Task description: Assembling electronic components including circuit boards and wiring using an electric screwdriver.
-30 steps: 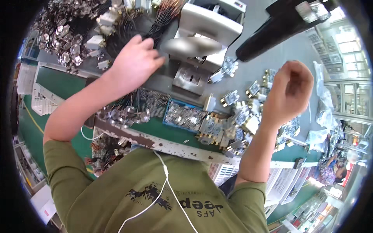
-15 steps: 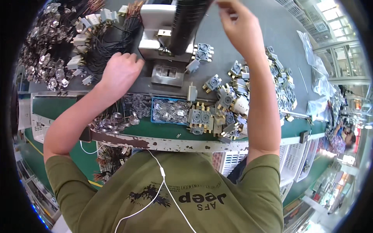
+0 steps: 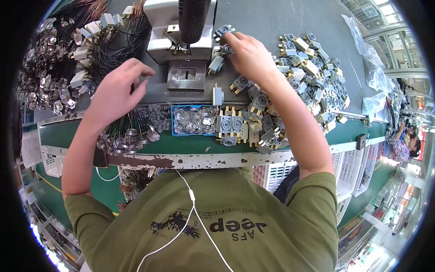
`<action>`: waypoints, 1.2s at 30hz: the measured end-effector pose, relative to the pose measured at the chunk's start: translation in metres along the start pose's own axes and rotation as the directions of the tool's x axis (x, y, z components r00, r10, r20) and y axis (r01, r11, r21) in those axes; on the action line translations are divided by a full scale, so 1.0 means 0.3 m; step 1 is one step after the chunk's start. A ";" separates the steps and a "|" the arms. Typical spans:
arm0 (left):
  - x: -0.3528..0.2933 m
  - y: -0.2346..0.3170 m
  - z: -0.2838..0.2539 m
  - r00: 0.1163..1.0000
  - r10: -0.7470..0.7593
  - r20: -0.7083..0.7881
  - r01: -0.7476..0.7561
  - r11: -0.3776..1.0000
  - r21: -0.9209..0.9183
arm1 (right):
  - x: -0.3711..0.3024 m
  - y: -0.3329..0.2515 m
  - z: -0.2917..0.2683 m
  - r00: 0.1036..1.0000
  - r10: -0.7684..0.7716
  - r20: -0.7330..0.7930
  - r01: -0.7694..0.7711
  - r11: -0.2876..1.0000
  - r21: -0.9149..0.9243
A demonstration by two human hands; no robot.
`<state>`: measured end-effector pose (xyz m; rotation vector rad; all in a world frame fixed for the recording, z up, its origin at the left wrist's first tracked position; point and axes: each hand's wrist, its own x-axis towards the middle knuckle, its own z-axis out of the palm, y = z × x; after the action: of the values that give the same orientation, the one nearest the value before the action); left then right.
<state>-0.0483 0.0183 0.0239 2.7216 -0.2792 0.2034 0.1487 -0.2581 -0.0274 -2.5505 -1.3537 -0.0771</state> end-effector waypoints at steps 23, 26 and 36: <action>-0.100 -0.065 -0.064 0.982 -0.139 -0.126 0.103 0.960 -0.262 | -0.086 -0.328 -0.058 0.986 -0.128 -0.104 0.156 0.926 0.343; -0.122 -0.089 -0.068 0.976 -0.169 -0.135 0.128 0.955 -0.269 | -0.068 -0.286 -0.019 0.971 -0.217 -0.098 0.238 0.902 0.360; -0.130 -0.004 -0.157 0.946 -0.324 0.034 0.312 0.872 -0.376 | -0.039 -0.331 0.020 0.983 -0.114 -0.141 0.128 0.987 0.096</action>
<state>-0.0906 0.0445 0.0594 2.3318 0.1330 0.0851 0.0602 -0.2128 -0.0155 -2.3308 -1.4208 -0.1923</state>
